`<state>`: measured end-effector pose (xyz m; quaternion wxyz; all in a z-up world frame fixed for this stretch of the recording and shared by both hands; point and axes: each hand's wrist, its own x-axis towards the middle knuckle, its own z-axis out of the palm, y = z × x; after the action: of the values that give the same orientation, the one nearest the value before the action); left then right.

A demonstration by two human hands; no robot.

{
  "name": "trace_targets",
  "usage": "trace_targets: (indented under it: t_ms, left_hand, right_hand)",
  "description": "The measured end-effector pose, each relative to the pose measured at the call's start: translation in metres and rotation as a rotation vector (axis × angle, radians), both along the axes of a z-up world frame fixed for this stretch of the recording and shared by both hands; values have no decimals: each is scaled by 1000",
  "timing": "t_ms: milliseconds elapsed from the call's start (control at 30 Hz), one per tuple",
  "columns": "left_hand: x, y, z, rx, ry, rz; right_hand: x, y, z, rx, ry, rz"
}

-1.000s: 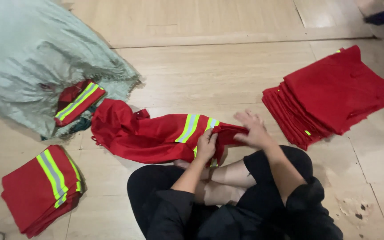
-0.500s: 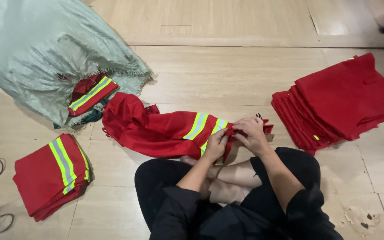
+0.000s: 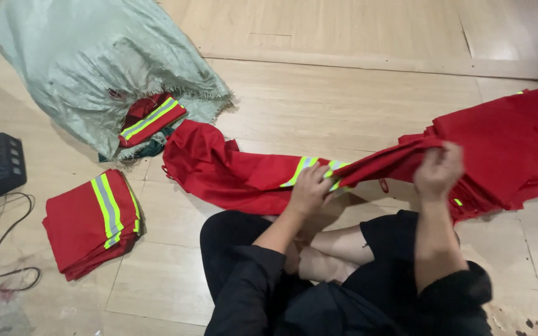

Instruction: Folding red reflective safety pants and stacking them neatly on the floor.

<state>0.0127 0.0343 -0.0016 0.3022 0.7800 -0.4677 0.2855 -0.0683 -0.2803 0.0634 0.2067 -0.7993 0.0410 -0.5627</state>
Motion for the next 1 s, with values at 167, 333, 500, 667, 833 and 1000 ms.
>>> trace_targets:
  t_ms: [167,333,500,667,833,1000]
  left_hand:
    - [32,23,-46,606,253,277]
    - [63,33,-54,532,84,373]
    - [70,40,-12,629,406,126]
    - [38,12,1,474,177,38]
    - [12,-16,34,109,-24,-168]
    - [63,47,62,-367,449,101]
  right_hand:
    - [-32,-67,6,88,-108,-159]
    - [-49,-105,-26,389,-248,-101]
    - [-62,-121,-62,450,-191,-221]
    - [-33,9,-34,-13,391,-70]
    - [9,139,7,27,1503,253]
    - [42,95,-69,-18,689,229]
